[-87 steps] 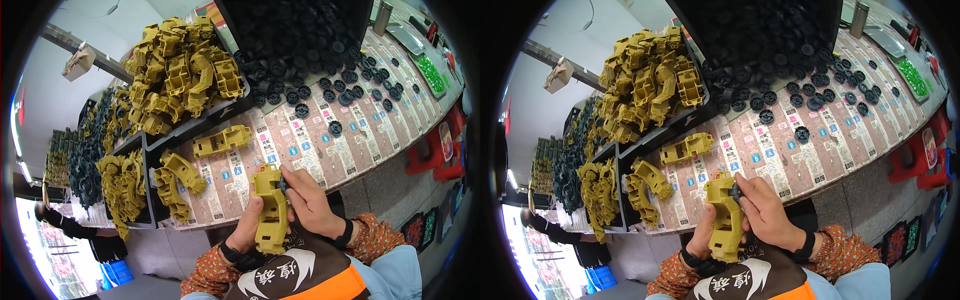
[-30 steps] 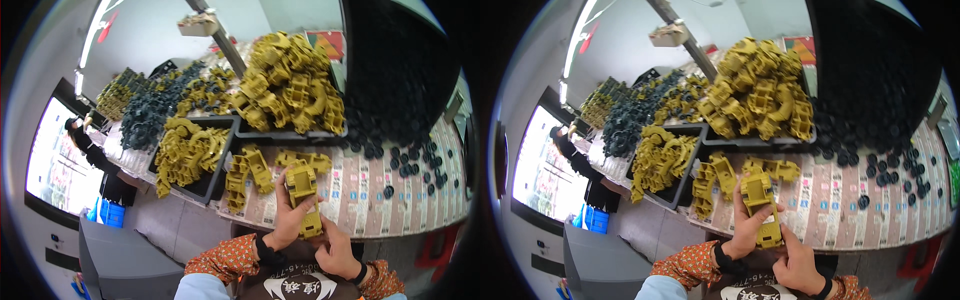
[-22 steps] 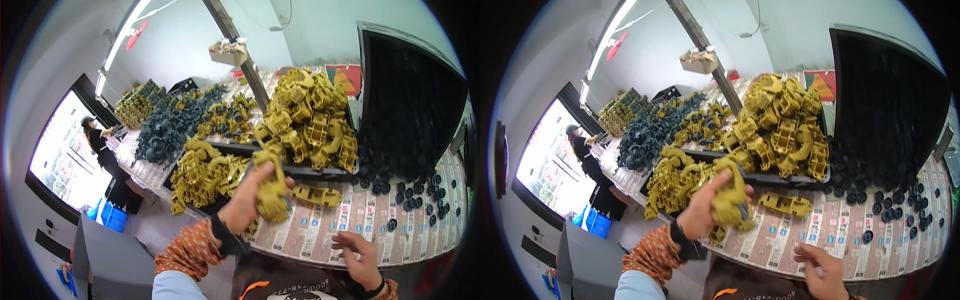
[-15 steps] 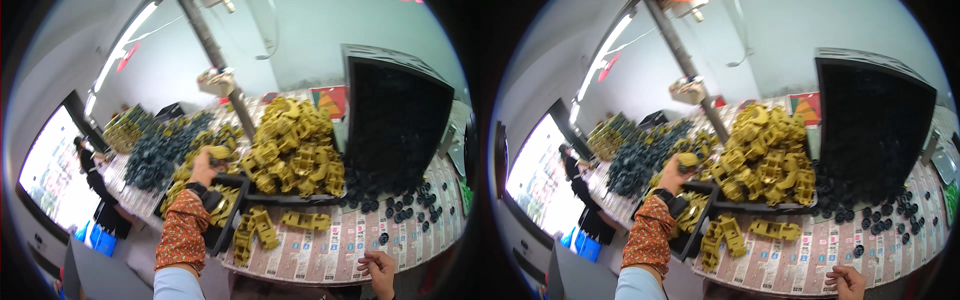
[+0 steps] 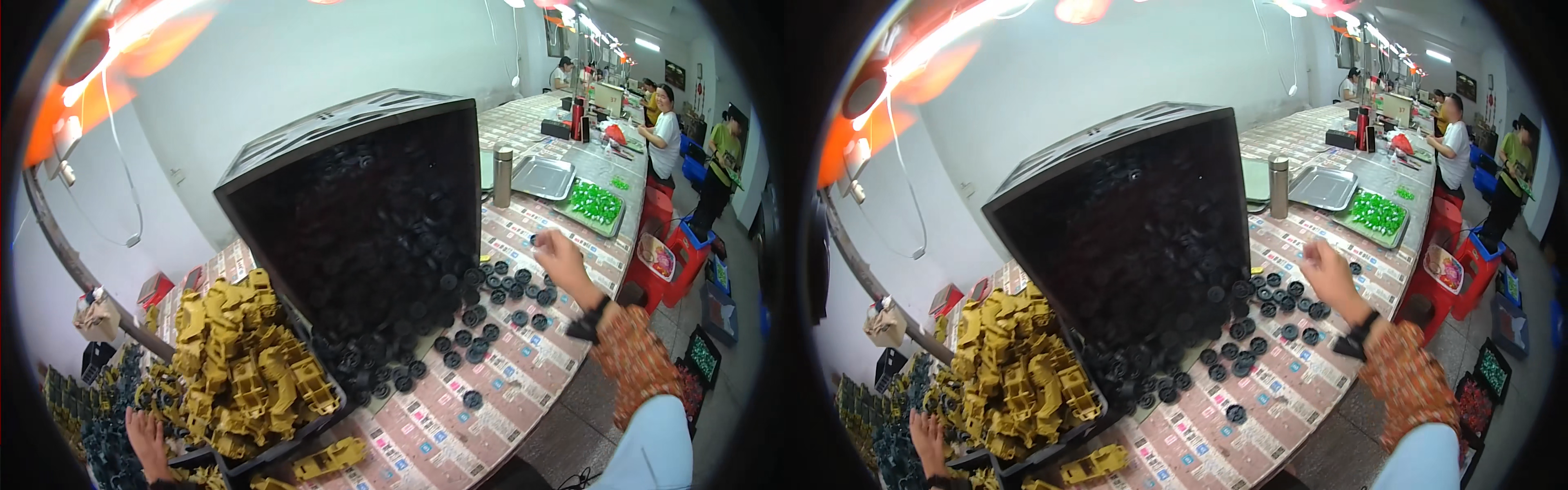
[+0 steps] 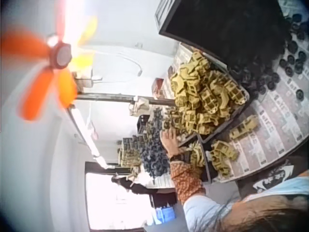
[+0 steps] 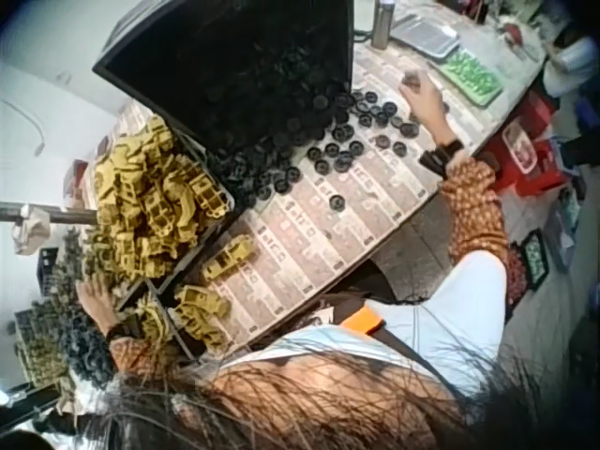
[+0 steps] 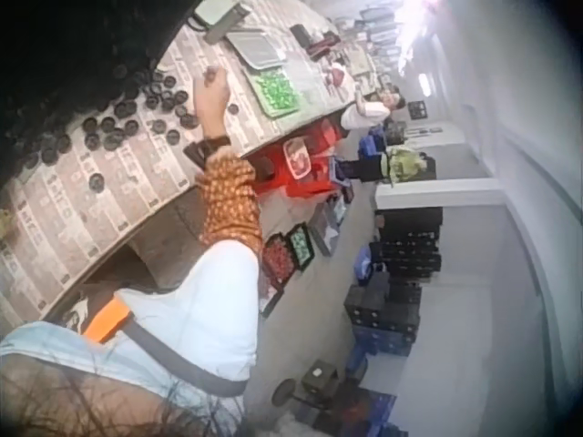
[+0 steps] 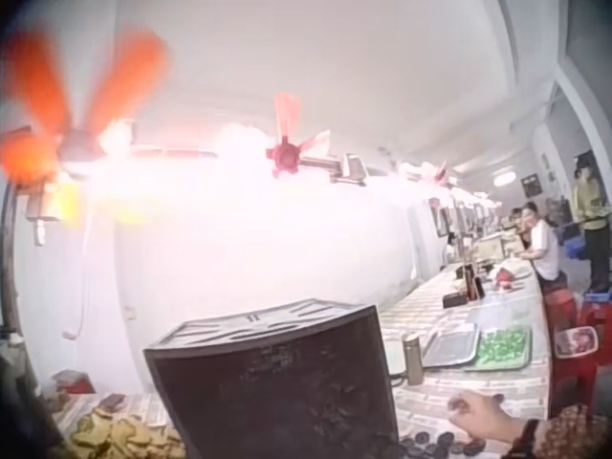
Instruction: The person sits at a table and assembles yellow plastic frames with black circular wheels. They pick up a frame, insert a wheel into a slot, and place the assembled unit into a bin. The process is repeated continuously with multiple units.
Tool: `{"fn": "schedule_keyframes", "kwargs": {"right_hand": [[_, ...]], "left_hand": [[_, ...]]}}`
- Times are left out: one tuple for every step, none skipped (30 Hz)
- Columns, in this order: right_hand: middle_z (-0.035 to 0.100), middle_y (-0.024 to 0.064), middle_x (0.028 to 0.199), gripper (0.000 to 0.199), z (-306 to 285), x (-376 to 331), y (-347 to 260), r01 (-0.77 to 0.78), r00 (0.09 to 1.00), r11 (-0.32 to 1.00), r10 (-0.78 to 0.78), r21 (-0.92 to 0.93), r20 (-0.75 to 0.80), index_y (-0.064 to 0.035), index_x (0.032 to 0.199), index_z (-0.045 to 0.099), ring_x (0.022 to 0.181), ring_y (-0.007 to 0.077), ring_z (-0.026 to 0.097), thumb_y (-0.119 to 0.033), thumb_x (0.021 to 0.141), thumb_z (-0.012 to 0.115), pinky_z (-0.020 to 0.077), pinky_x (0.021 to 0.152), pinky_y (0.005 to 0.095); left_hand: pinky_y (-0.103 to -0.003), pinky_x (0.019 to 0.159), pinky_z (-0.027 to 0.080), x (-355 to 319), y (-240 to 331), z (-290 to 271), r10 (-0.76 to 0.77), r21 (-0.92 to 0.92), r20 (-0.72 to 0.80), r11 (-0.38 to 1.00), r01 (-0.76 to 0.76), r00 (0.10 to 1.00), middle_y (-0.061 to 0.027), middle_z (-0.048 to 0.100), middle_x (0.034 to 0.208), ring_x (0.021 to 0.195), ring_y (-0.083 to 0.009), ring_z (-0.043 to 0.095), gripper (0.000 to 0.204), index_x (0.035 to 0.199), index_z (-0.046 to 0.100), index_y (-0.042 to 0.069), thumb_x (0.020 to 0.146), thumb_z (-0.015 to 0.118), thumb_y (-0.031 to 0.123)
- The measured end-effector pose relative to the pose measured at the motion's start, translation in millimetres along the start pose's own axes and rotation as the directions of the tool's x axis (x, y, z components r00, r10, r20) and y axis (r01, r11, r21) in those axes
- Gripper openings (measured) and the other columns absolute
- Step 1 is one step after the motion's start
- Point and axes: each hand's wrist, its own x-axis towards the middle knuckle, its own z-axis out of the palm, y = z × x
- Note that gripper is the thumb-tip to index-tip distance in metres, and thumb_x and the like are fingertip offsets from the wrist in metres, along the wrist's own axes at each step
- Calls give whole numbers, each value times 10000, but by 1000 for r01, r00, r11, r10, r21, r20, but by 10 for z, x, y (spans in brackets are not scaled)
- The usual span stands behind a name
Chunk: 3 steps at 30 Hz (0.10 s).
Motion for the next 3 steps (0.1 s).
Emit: {"fn": "schedule_keyframes", "kwargs": {"right_hand": [[711,158,1096,426,194,409,258,-9,997,1000,9,3,-77,-50,1219,607,981,294,707,-206,856,766,562,847,399],[690,179,1183,513,392,823,539,-17,988,1000,19,11,-153,-66,1281,572,1037,308,694,-221,842,786,558,877,414],[671,199,1227,637,562,1226,802,-40,987,996,27,-79,-158,-90,1347,520,1108,333,681,-280,826,832,534,960,424]], "left_hand": [[-375,1047,435,-205,130,114,25,181,-62,983,-14,998,-83,372,1614,1337,-251,513,609,1618,347,239,1073,531,437],[-385,1035,443,-347,266,3,-14,262,10,965,11,1000,-68,376,1615,1342,-244,505,631,1626,326,265,1063,556,435],[-371,1048,431,-418,383,-241,-66,210,31,976,58,997,-70,333,1653,1339,-246,512,767,1651,252,276,1012,663,386]]}}
